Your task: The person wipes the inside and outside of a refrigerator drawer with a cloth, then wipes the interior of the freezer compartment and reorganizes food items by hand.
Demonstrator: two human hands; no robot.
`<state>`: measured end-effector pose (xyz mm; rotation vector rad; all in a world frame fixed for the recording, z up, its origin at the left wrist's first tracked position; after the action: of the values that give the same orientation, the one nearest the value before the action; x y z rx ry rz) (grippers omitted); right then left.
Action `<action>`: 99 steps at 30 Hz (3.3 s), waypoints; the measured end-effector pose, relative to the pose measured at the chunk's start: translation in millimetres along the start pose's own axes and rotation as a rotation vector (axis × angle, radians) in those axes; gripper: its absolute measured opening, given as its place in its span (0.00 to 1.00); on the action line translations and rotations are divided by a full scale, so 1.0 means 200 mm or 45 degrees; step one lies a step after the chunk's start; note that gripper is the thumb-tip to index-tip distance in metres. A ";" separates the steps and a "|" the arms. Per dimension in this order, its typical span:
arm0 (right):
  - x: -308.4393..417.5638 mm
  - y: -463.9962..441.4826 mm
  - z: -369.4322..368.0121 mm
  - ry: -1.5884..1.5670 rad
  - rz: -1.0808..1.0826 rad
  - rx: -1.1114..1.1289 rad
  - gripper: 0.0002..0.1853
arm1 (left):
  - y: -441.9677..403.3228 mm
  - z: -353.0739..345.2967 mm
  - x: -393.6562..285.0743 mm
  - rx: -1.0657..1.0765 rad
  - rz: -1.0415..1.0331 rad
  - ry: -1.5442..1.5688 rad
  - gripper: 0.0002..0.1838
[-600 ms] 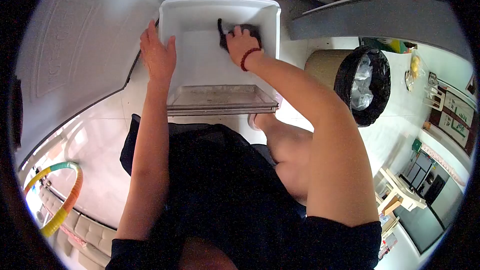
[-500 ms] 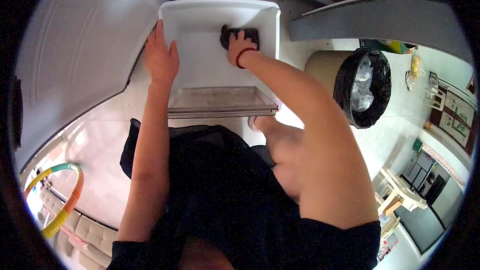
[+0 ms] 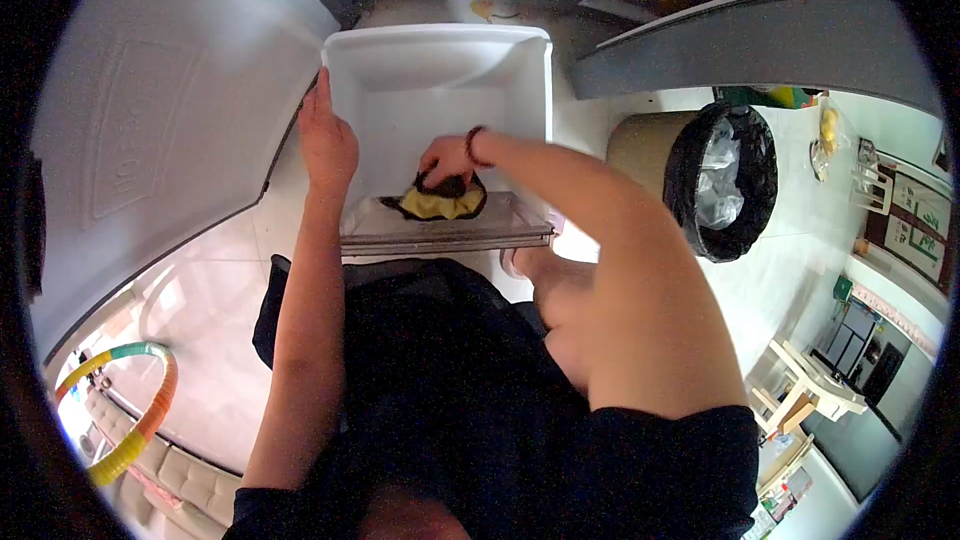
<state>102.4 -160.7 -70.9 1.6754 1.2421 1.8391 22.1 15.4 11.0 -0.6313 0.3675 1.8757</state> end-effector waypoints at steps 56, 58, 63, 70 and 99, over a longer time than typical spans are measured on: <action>0.15 -0.31 0.02 1.026 -0.128 -0.664 0.14 | 0.02 0.00 0.01 -0.003 0.000 0.043 0.38; 0.17 -0.35 0.11 0.883 -0.010 -1.122 0.11 | 0.03 0.01 0.00 0.003 -0.008 0.080 0.38; 0.06 -0.45 -0.12 1.024 -0.109 -0.551 0.14 | 0.02 0.02 0.00 0.031 -0.025 0.105 0.38; 0.11 -0.34 0.14 0.977 -0.022 -0.862 0.21 | 0.02 0.02 0.00 0.079 0.021 0.183 0.37; 0.53 -0.12 0.10 -0.899 1.092 -1.042 0.17 | 0.02 -0.01 0.21 0.016 0.207 0.841 0.22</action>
<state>89.9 -60.3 -27.3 2.1129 -0.5441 1.4873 6.3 43.7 -15.4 -1.2419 0.8749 1.7718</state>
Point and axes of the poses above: each hand's wrist, its own y-axis away from the middle knuckle, its own z-axis out of the back of the hand, x = y × z, the point moved 3 cm from there along -y, towards the middle knuckle, and after that the axes turned 12 degrees about x, right-handed, at the moved point
